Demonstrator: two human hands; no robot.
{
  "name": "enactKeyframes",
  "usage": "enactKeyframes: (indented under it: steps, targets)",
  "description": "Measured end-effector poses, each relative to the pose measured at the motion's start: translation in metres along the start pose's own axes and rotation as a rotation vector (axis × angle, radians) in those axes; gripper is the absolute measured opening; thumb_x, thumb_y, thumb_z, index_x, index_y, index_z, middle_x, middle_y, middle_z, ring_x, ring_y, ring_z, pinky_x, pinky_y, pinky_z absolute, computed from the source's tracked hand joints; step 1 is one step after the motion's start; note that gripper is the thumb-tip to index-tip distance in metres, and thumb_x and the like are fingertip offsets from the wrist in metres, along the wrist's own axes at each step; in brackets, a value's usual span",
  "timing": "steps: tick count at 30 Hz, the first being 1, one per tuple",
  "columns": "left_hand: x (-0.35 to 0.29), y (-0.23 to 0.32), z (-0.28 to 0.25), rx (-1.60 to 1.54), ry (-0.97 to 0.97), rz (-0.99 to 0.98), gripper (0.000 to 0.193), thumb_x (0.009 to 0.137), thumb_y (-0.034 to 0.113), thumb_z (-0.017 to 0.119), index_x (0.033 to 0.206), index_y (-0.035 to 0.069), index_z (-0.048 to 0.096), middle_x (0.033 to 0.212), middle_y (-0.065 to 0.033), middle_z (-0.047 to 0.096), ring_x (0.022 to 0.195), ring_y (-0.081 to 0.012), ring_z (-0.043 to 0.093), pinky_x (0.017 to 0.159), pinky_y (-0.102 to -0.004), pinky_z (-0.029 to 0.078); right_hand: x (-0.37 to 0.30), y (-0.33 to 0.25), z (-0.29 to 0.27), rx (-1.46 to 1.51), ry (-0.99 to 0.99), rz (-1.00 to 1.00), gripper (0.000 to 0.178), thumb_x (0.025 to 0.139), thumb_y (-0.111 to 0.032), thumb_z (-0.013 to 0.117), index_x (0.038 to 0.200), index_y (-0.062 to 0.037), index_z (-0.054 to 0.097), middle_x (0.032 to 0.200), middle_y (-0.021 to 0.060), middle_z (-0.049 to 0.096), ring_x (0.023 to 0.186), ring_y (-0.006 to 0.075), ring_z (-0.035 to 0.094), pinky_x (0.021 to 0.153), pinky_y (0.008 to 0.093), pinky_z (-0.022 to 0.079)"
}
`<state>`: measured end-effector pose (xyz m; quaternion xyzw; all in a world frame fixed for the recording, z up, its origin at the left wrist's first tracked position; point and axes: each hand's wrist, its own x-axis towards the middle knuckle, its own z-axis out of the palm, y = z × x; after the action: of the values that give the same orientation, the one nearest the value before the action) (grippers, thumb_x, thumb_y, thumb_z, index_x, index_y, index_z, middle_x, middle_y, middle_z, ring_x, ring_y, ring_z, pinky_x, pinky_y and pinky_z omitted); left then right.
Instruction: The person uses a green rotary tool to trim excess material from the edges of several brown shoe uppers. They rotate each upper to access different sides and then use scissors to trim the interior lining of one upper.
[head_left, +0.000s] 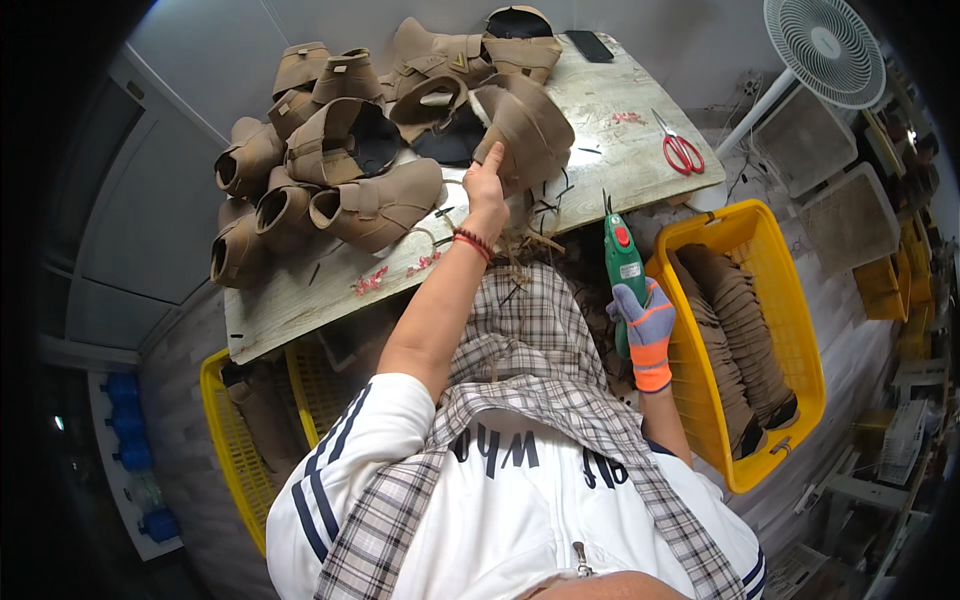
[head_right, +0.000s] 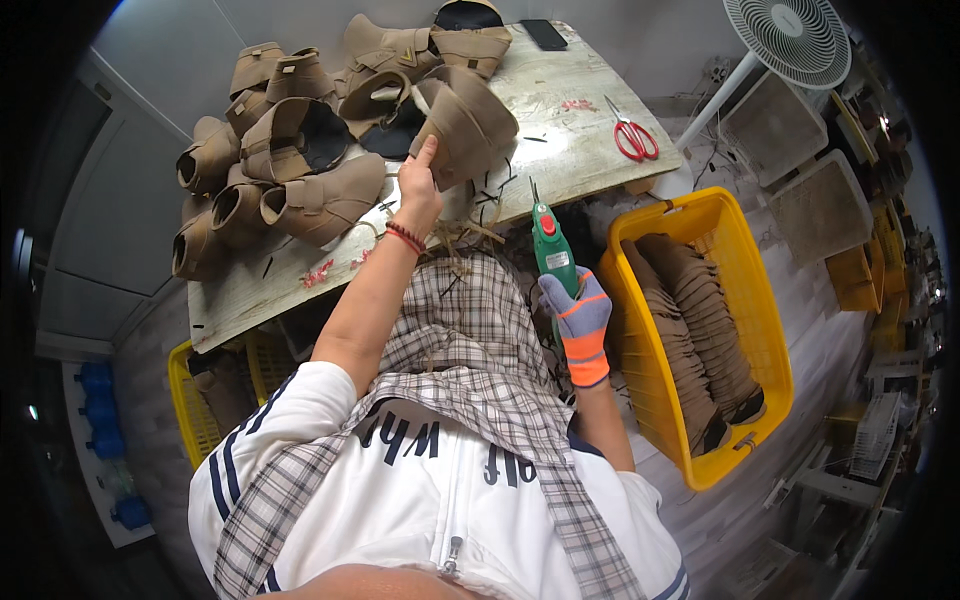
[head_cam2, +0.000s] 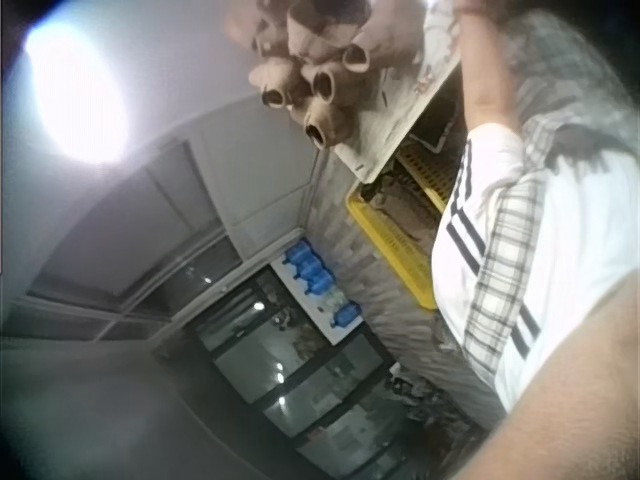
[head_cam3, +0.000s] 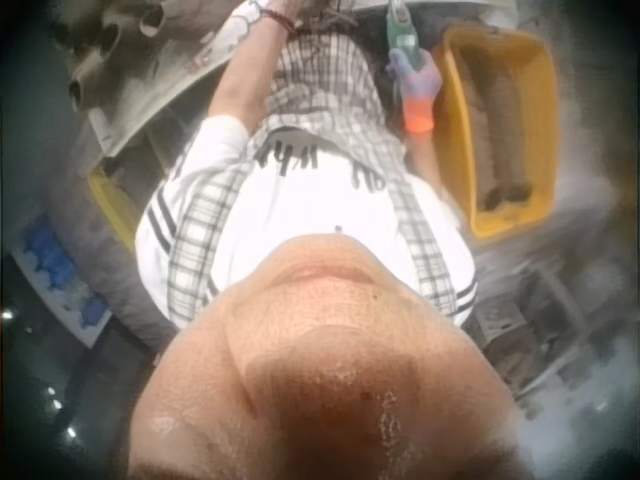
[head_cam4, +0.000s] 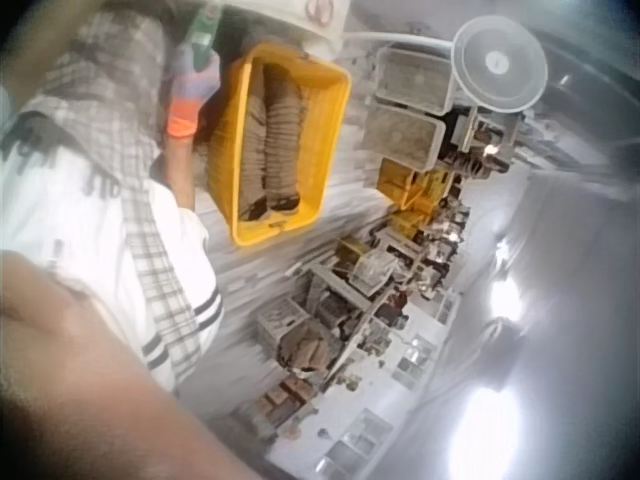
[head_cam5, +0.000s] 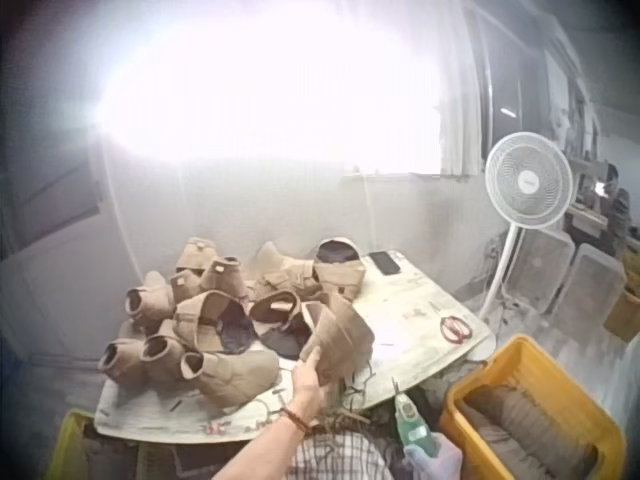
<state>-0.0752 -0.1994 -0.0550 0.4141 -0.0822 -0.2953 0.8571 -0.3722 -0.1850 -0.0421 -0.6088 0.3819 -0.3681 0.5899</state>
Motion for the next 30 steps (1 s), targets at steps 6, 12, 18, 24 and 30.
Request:
enactKeyframes:
  steps: [6,12,18,24,30]
  targets:
    - [-0.031,0.001,-0.028,0.145,-0.259,0.119,0.029,0.088,0.018,0.071,0.111,0.001,0.067,0.103,-0.0023,0.069,0.089,-0.0096,0.062,0.082,-0.0253,0.049,0.003,0.003,-0.002,0.014,0.013,0.024,0.025,0.087,-0.017,0.072,0.099,0.0008,0.058,0.073,0.0046,0.063,0.059,0.0100,0.059,0.055,0.0238,0.046]
    - [-0.030,-0.008,-0.055,0.551,-0.256,0.149,0.031,0.086,0.019,0.073,0.105,-0.004,0.067,0.098,-0.0049,0.071,0.087,-0.0118,0.064,0.079,-0.0272,0.049,0.006,0.016,0.003,-0.013,0.022,-0.012,0.029,0.083,-0.019,0.076,0.097,0.0005,0.061,0.073,0.0020,0.063,0.059,0.0069,0.057,0.054,0.0225,0.044]
    - [0.000,0.010,-0.042,0.364,0.066,0.143,0.028,0.086,0.021,0.072,0.103,-0.001,0.069,0.096,-0.0065,0.071,0.083,-0.0151,0.065,0.074,-0.0296,0.051,0.009,0.014,0.003,-0.045,0.022,-0.001,0.032,0.081,-0.022,0.079,0.097,0.0006,0.062,0.073,0.0004,0.063,0.060,0.0056,0.057,0.053,0.0225,0.045]
    - [-0.035,0.089,-0.052,0.030,-0.427,0.009,0.028,0.091,0.010,0.065,0.118,0.002,0.060,0.113,-0.0079,0.066,0.099,-0.0197,0.066,0.088,-0.0362,0.054,0.021,0.016,0.015,-0.332,0.037,-0.200,0.046,0.073,-0.036,0.084,0.097,-0.0016,0.065,0.075,0.0088,0.068,0.063,0.0137,0.063,0.059,0.0267,0.051]
    - [-0.069,0.130,-0.047,-0.113,-0.480,0.043,0.032,0.092,0.001,0.060,0.124,0.002,0.057,0.119,-0.0100,0.064,0.107,-0.0225,0.064,0.092,-0.0384,0.054,0.009,-0.022,0.051,-0.348,-0.044,-0.418,0.052,0.068,-0.037,0.087,0.099,-0.0014,0.066,0.076,0.0101,0.069,0.064,0.0144,0.065,0.060,0.0265,0.053]
